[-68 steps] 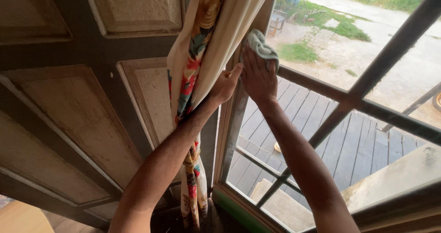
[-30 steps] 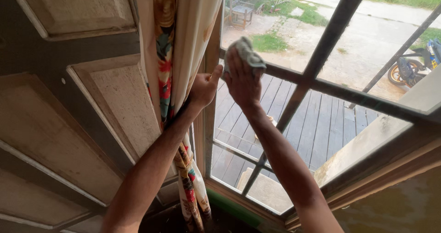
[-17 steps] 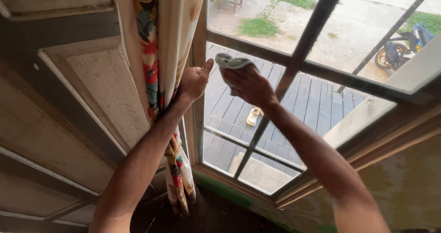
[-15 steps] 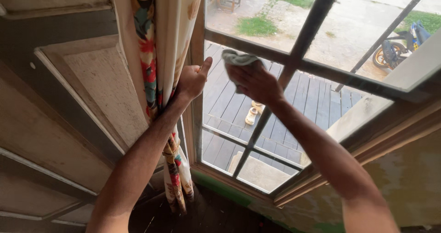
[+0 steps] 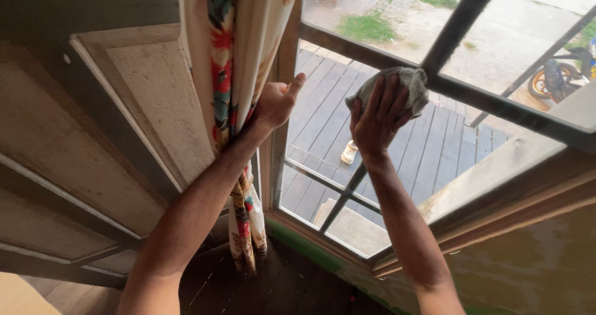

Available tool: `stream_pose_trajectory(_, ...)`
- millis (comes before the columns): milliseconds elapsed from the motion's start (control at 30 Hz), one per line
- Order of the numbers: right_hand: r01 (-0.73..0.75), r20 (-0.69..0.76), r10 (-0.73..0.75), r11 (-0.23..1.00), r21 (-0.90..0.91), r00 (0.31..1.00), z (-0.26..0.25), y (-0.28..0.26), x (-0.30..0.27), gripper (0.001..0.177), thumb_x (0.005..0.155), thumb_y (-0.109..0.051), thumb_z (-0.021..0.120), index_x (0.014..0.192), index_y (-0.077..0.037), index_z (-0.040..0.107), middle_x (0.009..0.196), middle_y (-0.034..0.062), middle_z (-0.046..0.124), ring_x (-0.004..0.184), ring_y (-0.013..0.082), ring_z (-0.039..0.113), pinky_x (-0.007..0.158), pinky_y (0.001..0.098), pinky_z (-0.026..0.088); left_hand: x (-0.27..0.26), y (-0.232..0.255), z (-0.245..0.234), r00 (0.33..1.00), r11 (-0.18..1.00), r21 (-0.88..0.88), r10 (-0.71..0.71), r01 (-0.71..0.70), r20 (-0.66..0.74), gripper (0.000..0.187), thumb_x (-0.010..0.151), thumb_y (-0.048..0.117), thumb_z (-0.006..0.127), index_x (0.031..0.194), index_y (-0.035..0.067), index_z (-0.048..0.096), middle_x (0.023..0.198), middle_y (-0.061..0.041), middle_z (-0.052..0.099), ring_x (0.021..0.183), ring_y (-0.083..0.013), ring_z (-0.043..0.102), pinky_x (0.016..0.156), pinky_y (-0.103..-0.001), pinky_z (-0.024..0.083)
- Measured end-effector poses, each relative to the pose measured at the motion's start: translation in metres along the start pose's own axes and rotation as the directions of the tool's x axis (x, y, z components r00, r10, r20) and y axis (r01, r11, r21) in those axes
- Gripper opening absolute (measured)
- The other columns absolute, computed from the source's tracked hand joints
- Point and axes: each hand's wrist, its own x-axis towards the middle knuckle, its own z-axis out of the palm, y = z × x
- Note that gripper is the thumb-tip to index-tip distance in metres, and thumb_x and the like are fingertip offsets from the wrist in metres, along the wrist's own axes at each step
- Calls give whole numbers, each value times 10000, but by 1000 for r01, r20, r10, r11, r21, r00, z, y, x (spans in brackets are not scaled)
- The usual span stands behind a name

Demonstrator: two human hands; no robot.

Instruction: The person cleans a window and its frame using a spray bottle and a cloth. They repeatedly spray the glass and wipe it down, moving from the lower sections to the upper panes and the surrounding frame.

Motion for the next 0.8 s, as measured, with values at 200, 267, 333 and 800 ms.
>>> stream_pose_trajectory(200, 144, -83, -146, 989, -35, 986, 23, -48, 25, 685, 1129, -512, 498, 1668, -114, 349, 1733, 108, 248, 1600, 296, 196, 1227, 624, -65, 6, -21, 12, 997, 995, -95, 31, -37, -71, 749, 943, 700, 541, 473, 130, 418, 439, 32, 402, 410, -105, 387, 395, -363, 308)
stream_pose_trajectory(267, 202, -73, -208, 977, -73, 975, 23, -69, 39, 679, 1117, -505, 521, 1672, -142, 376, 1735, 64, 276, 1595, 250, 231, 1245, 593, -41, 9, -28, 13, 995, 993, -109, 40, -50, -92, 755, 947, 695, 545, 481, 116, 409, 448, 31, 389, 423, -111, 377, 408, -366, 312)
stream_pose_trajectory(333, 274, -103, -294, 945, -177, 950, 25, -89, 54, 676, 1099, -503, 542, 1673, -174, 404, 1735, 14, 300, 1577, 221, 263, 1257, 542, -15, 11, -36, 13, 997, 992, -124, 14, -22, -70, 765, 962, 685, 536, 504, 95, 372, 470, 25, 358, 442, -131, 344, 430, -382, 301)
stream_pose_trajectory(800, 701, 40, -700, 712, -37, 713, 34, -88, 27, 634, 979, -472, 655, 1526, -193, 497, 1629, -30, 458, 1502, 162, 406, 1255, 435, 296, 1, -79, 30, 975, 957, -216, 160, -191, -154, 671, 1035, 639, 509, 746, 49, 646, 691, -26, 639, 738, -162, 655, 707, -320, 511)
